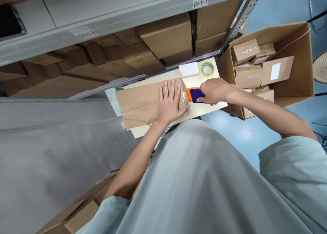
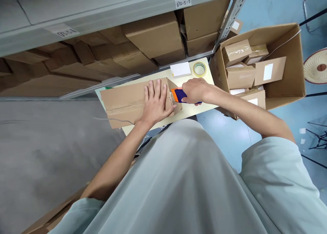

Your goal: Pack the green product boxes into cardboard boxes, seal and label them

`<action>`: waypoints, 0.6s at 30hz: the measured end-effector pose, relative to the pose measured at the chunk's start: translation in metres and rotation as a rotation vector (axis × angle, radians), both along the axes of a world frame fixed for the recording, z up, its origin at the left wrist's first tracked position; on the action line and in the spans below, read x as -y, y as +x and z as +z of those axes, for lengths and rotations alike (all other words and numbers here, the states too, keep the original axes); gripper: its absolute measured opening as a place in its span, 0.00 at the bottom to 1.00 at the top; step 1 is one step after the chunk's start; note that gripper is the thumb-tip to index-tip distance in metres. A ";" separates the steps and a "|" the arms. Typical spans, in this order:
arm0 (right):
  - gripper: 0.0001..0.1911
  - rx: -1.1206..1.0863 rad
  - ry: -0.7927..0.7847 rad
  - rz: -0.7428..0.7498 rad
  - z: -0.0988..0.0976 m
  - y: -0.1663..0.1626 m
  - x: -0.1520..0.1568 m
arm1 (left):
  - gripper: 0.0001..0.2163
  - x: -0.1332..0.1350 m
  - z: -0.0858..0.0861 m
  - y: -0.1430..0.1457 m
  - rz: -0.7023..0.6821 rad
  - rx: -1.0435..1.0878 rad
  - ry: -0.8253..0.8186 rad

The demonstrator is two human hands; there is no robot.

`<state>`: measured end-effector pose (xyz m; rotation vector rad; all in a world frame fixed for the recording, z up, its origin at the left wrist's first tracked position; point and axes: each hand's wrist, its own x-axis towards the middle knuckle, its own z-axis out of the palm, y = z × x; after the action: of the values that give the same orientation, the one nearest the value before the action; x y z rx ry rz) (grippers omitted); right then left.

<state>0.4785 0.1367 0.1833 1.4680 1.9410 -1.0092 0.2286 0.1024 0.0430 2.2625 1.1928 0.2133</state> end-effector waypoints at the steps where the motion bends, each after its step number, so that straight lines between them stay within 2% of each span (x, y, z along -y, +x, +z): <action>1: 0.21 0.010 0.033 -0.016 -0.001 -0.005 0.006 | 0.50 0.001 -0.001 -0.001 0.012 0.014 -0.007; 6: 0.23 0.088 0.201 -0.114 -0.022 -0.029 0.031 | 0.48 0.005 -0.002 0.002 0.037 0.070 -0.027; 10: 0.25 0.196 0.229 -0.220 -0.035 -0.029 0.042 | 0.48 0.007 -0.001 0.004 0.040 0.094 -0.022; 14: 0.21 0.296 0.198 -0.231 -0.019 -0.021 0.053 | 0.47 0.010 -0.001 0.007 0.059 0.128 -0.018; 18: 0.25 0.317 0.326 -0.263 0.003 -0.024 0.047 | 0.45 0.015 -0.001 0.014 0.102 0.146 0.010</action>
<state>0.4541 0.0898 0.1867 1.9708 1.7690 -0.5291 0.2421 0.0877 0.0423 2.1557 1.2328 0.4179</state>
